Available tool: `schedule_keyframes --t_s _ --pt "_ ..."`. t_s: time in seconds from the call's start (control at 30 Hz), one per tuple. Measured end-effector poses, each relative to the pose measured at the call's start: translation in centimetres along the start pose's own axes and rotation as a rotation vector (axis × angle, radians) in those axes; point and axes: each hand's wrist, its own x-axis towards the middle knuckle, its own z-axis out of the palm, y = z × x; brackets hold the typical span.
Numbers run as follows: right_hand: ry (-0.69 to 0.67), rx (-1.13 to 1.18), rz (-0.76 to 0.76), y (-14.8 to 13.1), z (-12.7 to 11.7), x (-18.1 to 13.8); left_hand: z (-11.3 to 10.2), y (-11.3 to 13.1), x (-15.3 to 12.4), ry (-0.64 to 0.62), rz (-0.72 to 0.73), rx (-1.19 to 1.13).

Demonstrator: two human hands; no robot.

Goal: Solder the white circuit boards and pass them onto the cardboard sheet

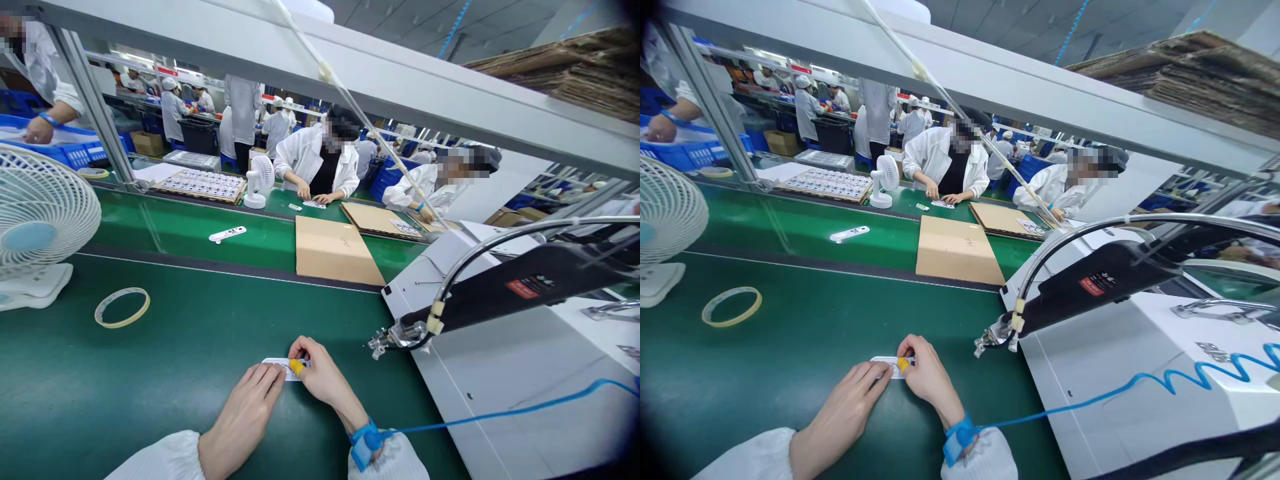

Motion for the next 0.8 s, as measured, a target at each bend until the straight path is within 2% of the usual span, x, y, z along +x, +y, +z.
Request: schedule_keyframes --t_s 0.13,0.3,0.37,0.47,0.6,0.7,0.8 --pt "0.015 -0.051 0.029 -0.5 0.5 -0.1 -0.1 0.4 0.1 -0.018 0.01 -0.034" --pt "0.041 -0.068 0.01 -0.9 1.0 -0.3 0.0 0.8 0.4 0.021 -0.008 0.015" --pt "0.027 -0.027 -0.006 -0.6 0.5 -0.4 -0.5 0.4 0.4 0.024 -0.002 -0.062" --pt "0.007 0.022 -0.016 -0.3 -0.2 -0.5 -2.0 -0.9 0.5 -0.006 -0.003 -0.321" --pt "-0.011 0.0 -0.007 -0.9 -0.2 -0.6 -3.8 -4.1 2.3 0.022 -0.13 -0.532" --pt "-0.034 -0.049 -0.003 -1.8 0.1 -0.9 -4.0 -8.3 5.3 0.075 -0.284 -0.457" --pt "-0.055 -0.075 -0.004 -1.8 0.2 -1.1 -3.5 -13.7 9.5 0.099 -0.464 -0.313"
